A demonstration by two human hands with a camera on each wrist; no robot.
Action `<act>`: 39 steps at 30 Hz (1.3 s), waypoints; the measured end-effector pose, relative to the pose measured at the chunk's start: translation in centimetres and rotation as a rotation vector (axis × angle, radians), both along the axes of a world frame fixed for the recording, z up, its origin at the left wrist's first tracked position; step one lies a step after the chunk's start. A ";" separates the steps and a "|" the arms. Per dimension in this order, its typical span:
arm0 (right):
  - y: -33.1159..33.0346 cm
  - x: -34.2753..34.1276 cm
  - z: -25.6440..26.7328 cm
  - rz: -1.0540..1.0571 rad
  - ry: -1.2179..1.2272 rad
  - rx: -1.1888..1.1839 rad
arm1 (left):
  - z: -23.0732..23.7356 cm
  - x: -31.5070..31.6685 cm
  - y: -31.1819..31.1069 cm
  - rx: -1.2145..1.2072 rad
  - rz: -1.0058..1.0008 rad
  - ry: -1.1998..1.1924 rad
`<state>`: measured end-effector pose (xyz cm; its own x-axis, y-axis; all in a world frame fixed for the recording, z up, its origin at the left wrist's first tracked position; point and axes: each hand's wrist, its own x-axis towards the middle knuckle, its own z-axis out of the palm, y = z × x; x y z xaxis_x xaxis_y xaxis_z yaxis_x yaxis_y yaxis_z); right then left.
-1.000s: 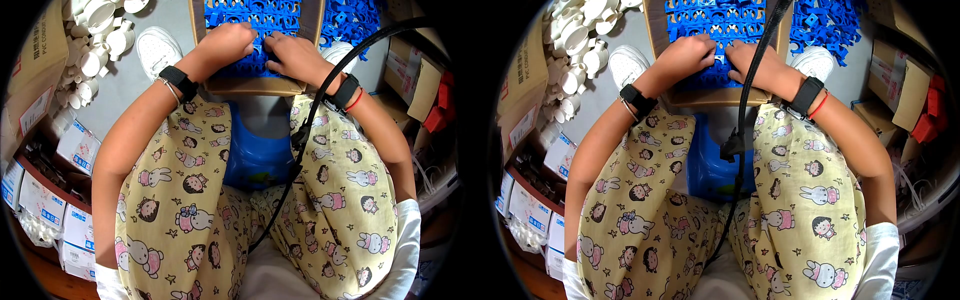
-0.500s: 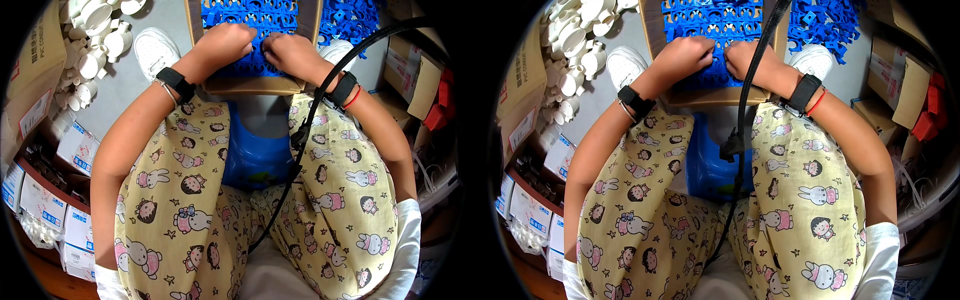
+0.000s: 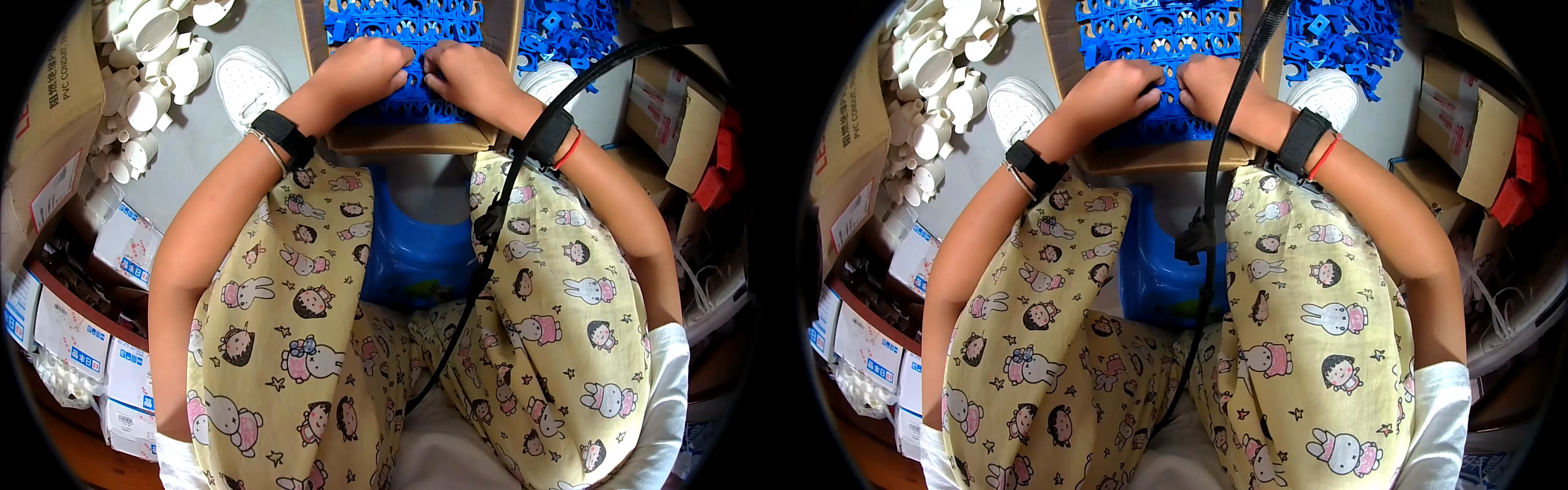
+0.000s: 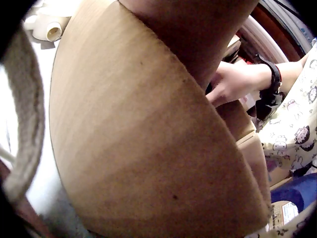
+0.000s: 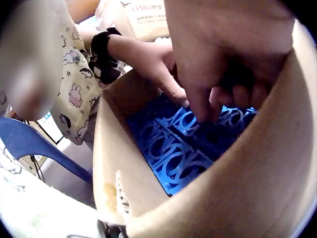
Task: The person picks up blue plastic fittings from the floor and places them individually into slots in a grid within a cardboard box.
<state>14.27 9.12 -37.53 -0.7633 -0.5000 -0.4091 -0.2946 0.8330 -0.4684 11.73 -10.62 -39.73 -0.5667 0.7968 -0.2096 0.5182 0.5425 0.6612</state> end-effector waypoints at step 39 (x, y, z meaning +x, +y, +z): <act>-0.5 0.6 -0.2 0.349 0.152 -0.094 | -0.5 0.0 0.3 -0.144 0.020 -0.046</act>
